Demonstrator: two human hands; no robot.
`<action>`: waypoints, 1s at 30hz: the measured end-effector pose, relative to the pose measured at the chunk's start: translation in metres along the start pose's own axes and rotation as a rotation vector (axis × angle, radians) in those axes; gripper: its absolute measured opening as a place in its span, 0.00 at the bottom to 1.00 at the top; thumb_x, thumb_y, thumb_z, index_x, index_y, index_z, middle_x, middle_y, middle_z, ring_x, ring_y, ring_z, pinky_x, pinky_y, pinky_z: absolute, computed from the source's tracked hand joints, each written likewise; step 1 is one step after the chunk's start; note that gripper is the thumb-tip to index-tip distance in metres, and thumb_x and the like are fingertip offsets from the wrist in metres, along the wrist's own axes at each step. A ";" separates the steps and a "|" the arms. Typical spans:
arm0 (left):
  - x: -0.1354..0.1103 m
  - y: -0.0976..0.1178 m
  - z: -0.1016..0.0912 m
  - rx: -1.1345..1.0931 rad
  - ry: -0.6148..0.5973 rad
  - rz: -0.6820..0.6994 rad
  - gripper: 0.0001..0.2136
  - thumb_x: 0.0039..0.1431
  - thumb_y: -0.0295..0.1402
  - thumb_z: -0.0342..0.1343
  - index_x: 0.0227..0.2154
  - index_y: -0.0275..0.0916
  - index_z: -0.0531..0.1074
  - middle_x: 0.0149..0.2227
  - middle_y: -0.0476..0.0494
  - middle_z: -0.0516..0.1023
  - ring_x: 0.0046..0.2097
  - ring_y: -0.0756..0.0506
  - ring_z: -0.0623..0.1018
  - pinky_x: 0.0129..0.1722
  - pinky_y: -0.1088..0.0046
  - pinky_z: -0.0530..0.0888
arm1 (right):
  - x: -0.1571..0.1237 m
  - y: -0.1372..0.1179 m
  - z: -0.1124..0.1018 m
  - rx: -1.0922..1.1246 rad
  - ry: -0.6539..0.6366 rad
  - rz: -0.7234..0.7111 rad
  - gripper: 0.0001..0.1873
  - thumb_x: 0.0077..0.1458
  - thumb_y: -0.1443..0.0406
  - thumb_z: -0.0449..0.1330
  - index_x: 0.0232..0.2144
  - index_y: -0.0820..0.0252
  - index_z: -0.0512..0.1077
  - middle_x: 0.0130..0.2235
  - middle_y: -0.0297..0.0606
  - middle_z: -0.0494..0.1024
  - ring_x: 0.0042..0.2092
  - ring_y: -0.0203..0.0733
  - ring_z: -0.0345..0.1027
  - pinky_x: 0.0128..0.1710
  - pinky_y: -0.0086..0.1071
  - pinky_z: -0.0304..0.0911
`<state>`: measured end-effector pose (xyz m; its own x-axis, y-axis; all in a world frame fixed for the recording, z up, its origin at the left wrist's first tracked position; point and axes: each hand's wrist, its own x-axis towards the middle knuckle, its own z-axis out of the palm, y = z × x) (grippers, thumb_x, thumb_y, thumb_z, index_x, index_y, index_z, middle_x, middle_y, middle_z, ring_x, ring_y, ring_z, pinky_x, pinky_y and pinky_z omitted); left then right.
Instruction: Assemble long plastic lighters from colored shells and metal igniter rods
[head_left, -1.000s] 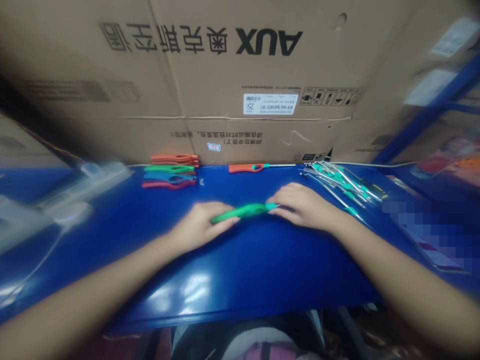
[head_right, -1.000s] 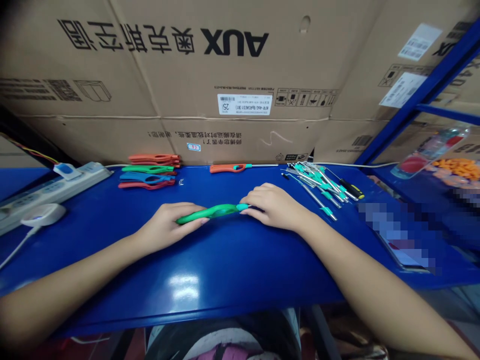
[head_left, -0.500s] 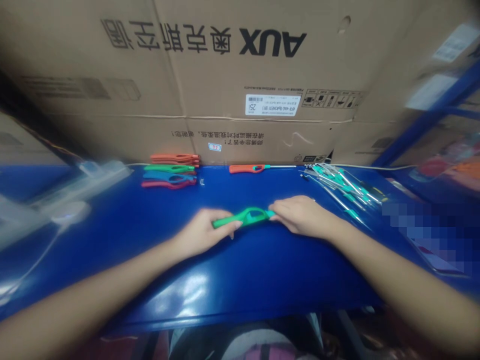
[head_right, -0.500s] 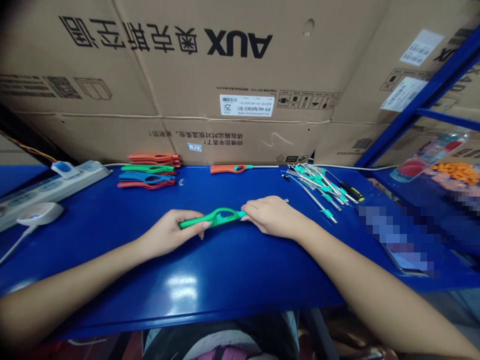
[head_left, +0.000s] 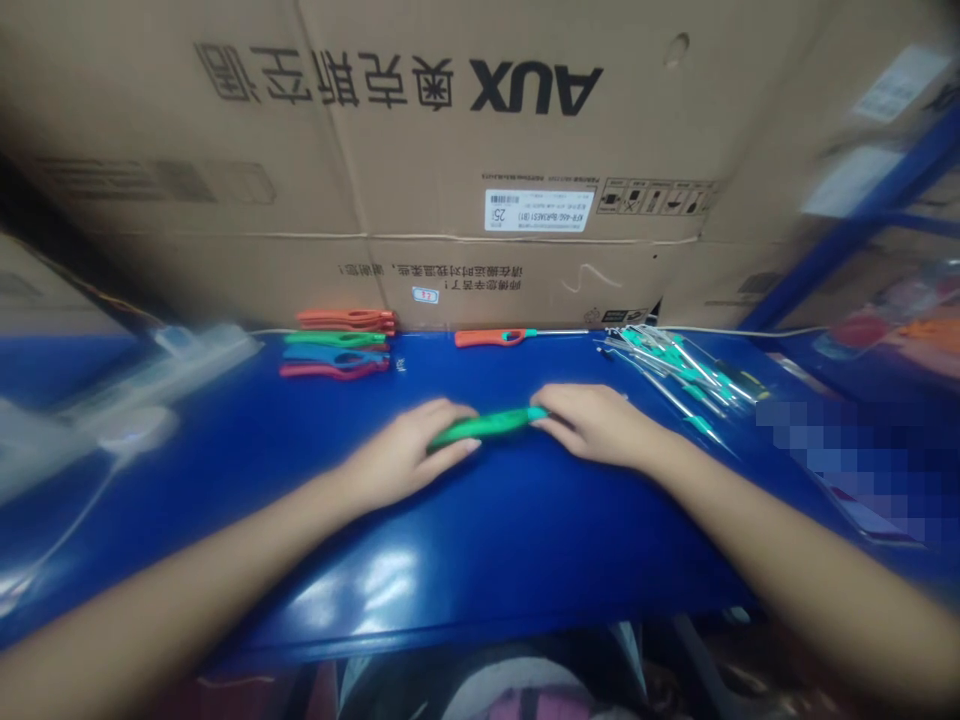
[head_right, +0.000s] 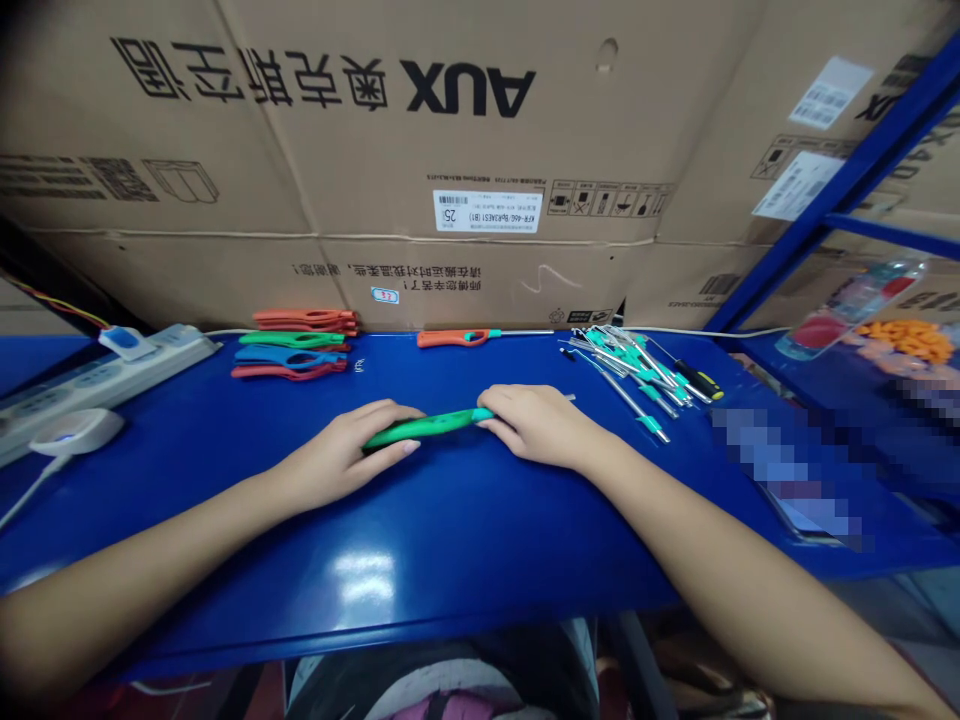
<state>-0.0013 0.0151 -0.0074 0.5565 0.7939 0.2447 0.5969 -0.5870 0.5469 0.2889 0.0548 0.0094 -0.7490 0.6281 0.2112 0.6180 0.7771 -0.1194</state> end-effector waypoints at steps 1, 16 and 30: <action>0.001 -0.002 -0.001 0.023 -0.011 0.008 0.17 0.70 0.43 0.50 0.55 0.40 0.72 0.49 0.40 0.77 0.49 0.41 0.77 0.51 0.65 0.74 | 0.001 0.001 0.000 0.021 -0.007 0.035 0.08 0.67 0.61 0.56 0.41 0.59 0.72 0.38 0.39 0.78 0.36 0.41 0.71 0.32 0.31 0.55; 0.024 -0.037 0.001 0.129 0.038 -0.082 0.19 0.66 0.40 0.55 0.55 0.37 0.75 0.47 0.37 0.75 0.49 0.39 0.74 0.52 0.57 0.73 | 0.010 0.006 0.017 -0.100 0.186 0.277 0.10 0.63 0.65 0.56 0.45 0.60 0.72 0.47 0.46 0.76 0.49 0.53 0.67 0.48 0.44 0.61; 0.099 -0.063 -0.007 0.539 0.051 0.000 0.15 0.68 0.32 0.52 0.52 0.36 0.76 0.45 0.33 0.76 0.47 0.37 0.74 0.48 0.59 0.72 | 0.009 -0.003 0.027 -0.006 0.071 0.392 0.26 0.65 0.60 0.53 0.62 0.65 0.65 0.66 0.55 0.61 0.65 0.60 0.58 0.61 0.53 0.61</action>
<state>0.0121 0.1322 -0.0122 0.5359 0.7926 0.2907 0.8162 -0.5744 0.0614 0.2739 0.0592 -0.0146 -0.4381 0.8722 0.2176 0.8552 0.4790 -0.1982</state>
